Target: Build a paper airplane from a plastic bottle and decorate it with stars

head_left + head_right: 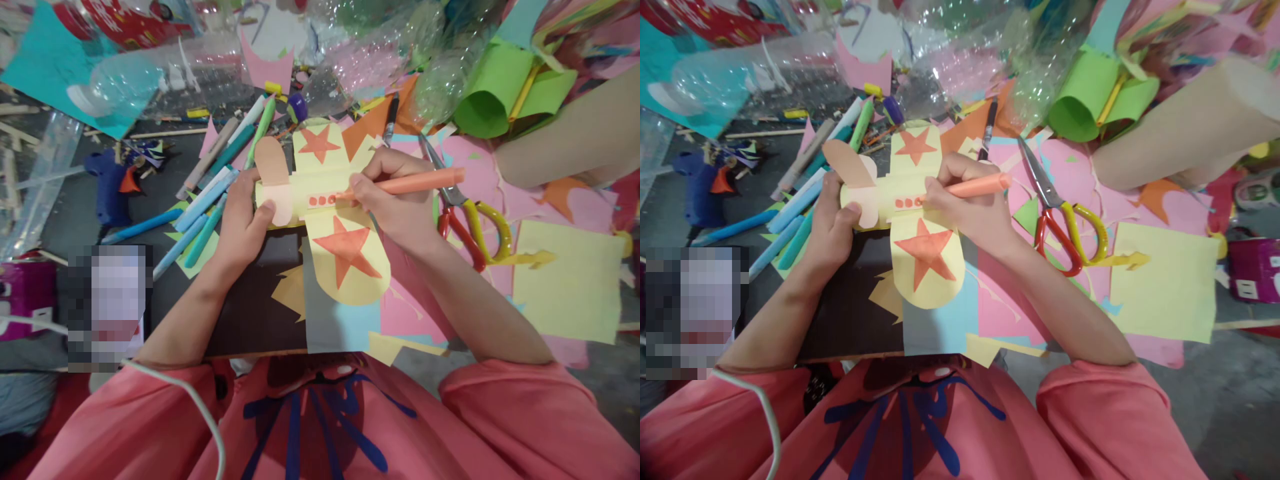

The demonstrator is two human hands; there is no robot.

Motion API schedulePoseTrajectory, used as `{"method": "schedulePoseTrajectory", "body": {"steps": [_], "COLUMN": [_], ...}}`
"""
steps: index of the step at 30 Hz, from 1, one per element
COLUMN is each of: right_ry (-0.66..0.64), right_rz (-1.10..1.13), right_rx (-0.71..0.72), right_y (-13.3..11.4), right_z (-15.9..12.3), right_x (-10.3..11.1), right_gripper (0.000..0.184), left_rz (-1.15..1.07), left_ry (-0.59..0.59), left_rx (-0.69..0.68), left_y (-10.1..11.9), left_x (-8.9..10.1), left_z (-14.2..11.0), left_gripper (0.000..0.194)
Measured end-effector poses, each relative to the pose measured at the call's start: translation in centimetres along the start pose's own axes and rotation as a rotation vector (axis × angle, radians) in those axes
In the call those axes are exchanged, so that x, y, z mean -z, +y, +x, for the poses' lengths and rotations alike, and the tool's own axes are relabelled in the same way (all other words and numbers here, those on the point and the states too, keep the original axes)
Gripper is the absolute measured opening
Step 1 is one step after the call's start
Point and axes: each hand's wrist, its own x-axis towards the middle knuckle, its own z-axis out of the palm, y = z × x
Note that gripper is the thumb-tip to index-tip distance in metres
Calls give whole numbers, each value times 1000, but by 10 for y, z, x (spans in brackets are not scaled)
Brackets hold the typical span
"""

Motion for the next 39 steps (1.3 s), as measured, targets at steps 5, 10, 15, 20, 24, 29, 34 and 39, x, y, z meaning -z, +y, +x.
{"method": "schedulePoseTrajectory", "body": {"steps": [5,10,15,20,24,29,34,39], "right_ry": [-22,-59,5,-16,-7,53,85,42], "right_rz": [-37,-57,5,-12,2,121,138,60], "right_rx": [-5,-36,-1,-5,-38,-63,-73,-20], "right_y": [2,3,1,0,1,6,9,6], "right_z": [-2,-1,0,-1,-1,2,3,-1], "right_x": [1,3,1,1,1,0,2,1], "right_gripper": [37,38,33,36,36,35,40,37], "left_rz": [-16,-26,-47,-61,-55,-67,-109,-121], "left_ry": [8,8,23,23,21,42,106,135], "left_rx": [-11,-22,-10,-12,-27,-16,28,66], "left_y": [-2,-4,-5,-5,-4,-2,-5,-5], "left_x": [0,-1,-1,-1,-1,-3,-4,-4], "left_z": [1,1,-1,-1,-1,0,1,2], "left_gripper": [49,50,49,48,48,47,49,51]}}
